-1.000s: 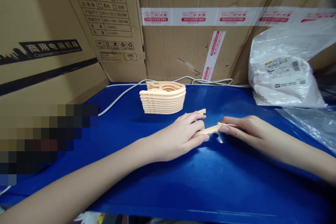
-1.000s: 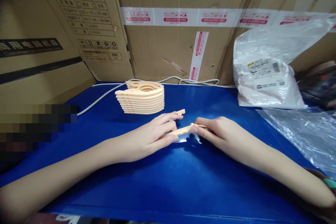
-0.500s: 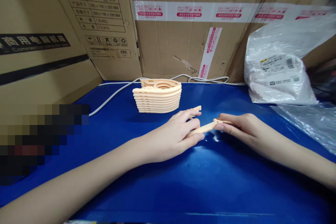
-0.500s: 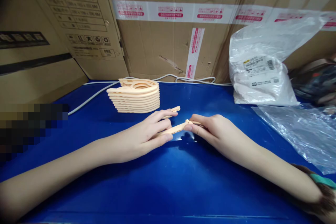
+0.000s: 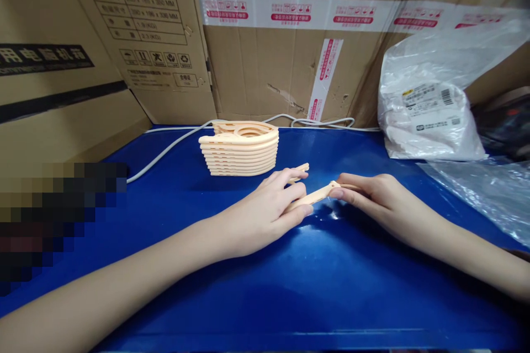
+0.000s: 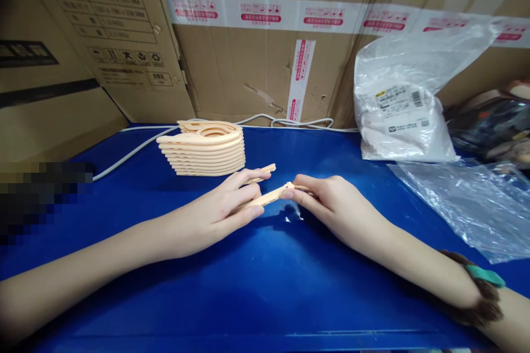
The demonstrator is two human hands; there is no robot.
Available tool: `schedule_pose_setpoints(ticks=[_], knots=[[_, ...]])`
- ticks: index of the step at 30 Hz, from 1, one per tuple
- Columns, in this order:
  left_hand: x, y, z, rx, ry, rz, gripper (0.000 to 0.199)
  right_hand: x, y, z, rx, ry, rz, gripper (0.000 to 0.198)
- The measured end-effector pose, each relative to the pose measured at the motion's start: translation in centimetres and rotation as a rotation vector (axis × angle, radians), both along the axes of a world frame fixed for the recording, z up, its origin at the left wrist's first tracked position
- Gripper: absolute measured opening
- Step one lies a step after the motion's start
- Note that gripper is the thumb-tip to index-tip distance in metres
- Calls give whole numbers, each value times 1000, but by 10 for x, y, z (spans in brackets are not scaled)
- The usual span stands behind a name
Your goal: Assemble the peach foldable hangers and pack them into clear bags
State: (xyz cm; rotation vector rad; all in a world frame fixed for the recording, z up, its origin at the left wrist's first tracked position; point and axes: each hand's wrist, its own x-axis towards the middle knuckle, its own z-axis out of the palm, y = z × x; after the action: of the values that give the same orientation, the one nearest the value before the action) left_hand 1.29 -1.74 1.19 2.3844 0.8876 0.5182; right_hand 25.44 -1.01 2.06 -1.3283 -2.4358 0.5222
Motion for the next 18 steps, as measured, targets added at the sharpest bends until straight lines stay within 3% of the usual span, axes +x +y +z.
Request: schedule_pose_setpoints(ticks=[9,18], knots=[[-2,2,3,-6,54,-18,30,5,2,-2,164,-170,43,50],[-3,2,2,-42,31,-29,32,8,3,-8,354,-201,40,59]])
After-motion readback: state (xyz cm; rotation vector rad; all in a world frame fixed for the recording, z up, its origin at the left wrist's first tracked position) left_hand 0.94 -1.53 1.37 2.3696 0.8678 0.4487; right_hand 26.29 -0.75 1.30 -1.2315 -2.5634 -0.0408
